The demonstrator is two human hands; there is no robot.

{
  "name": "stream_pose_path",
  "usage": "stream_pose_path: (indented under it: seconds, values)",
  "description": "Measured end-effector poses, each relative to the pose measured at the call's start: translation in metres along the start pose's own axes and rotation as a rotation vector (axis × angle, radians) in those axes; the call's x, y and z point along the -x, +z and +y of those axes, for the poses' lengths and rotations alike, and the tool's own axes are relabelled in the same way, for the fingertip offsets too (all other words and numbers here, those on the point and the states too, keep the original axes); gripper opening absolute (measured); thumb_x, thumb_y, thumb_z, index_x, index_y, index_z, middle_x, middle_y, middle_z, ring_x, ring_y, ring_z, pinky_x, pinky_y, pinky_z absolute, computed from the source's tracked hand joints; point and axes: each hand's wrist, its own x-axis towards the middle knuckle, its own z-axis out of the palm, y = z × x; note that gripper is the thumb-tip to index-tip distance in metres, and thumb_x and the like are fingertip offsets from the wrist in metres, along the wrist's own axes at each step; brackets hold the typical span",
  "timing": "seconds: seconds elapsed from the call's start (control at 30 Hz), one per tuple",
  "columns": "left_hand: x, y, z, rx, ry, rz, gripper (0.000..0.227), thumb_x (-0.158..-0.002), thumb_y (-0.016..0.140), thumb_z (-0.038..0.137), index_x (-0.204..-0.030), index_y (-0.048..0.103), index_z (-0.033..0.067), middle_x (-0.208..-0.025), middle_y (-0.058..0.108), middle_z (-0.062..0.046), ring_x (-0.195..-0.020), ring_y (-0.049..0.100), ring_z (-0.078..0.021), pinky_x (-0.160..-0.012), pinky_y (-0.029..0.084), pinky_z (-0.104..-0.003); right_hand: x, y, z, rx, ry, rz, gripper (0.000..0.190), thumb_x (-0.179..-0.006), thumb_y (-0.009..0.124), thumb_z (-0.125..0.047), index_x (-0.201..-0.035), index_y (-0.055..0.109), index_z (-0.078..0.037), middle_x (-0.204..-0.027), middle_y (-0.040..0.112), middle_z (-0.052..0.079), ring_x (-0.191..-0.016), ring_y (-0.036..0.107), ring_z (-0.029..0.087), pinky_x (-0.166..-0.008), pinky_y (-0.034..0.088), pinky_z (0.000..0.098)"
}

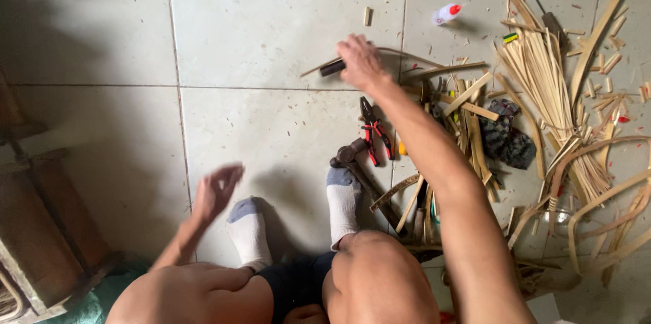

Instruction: The person applies glue to the joints of a rectangular woven basket frame and presses the pieces together. The person repositions the basket multiple times to access different sides and continues applying glue to the frame edges.

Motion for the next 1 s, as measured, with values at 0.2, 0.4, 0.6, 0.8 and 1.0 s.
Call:
stream_pose_path:
  seconds: [0.2, 0.4, 0.6, 0.8, 1.0]
  values:
    - [-0.09, -0.049, 0.099, -0.313, 0.701, 0.247, 0.058, -0.095, 0.076, 0.03, -0.14, 0.057, -0.0001, -0.135, 0.064, -0.026, -0.121, 0.062, -0.0445, -0.1, 0.053, -0.049, 0.016, 0.021, -0.069, 0.064, -0.348, 0.208, 0.021, -0.095, 0.067, -0.008, -0.116, 0.069, -0.009, -0.096, 0.07, 0.009, -0.092, 0.064, 0.023, -0.087, 0.048, 0.0419]
    - [-0.129, -0.034, 0.153, -0.31, 0.397, -0.223, 0.05, -0.098, 0.071, 0.036, -0.137, 0.063, 0.007, -0.127, 0.071, -0.015, -0.112, 0.07, -0.0342, -0.097, 0.057, -0.045, 0.013, 0.013, -0.126, -0.017, -0.433, 0.225, 0.039, -0.069, 0.06, -0.006, -0.104, 0.076, -0.014, -0.076, 0.068, 0.004, -0.071, 0.061, 0.018, -0.072, 0.046, 0.0376]
    - [-0.109, -0.009, 0.118, -0.195, 0.445, -0.184, 0.053, -0.092, 0.072, 0.036, -0.134, 0.064, 0.0047, -0.13, 0.065, -0.021, -0.106, 0.068, -0.0393, -0.088, 0.056, -0.046, 0.065, -0.023, -0.104, -0.201, -0.061, -0.398, 0.027, -0.086, 0.06, -0.005, -0.109, 0.073, -0.013, -0.081, 0.063, 0.006, -0.078, 0.061, 0.022, -0.075, 0.05, 0.0396]
    - [-0.106, -0.019, 0.111, -0.155, 0.379, -0.052, 0.04, -0.099, 0.07, 0.039, -0.122, 0.072, 0.0065, -0.111, 0.075, -0.016, -0.098, 0.073, -0.0307, -0.086, 0.058, -0.041, 0.145, -0.062, -0.037, -0.265, 0.251, -0.193, 0.048, -0.082, 0.069, -0.024, -0.127, 0.064, -0.008, -0.106, 0.069, 0.019, -0.099, 0.066, 0.038, -0.087, 0.051, 0.0489]
    - [-0.051, -0.122, 0.173, 0.39, 0.055, -0.286, 0.038, -0.095, 0.067, 0.034, -0.118, 0.077, 0.0053, -0.082, 0.071, -0.003, -0.077, 0.062, -0.0119, -0.072, 0.053, -0.029, 0.224, -0.055, -0.012, -0.11, 0.535, -0.062, 0.046, -0.085, 0.073, -0.023, -0.13, 0.065, -0.013, -0.122, 0.071, 0.012, -0.11, 0.067, 0.032, -0.1, 0.048, 0.0487]
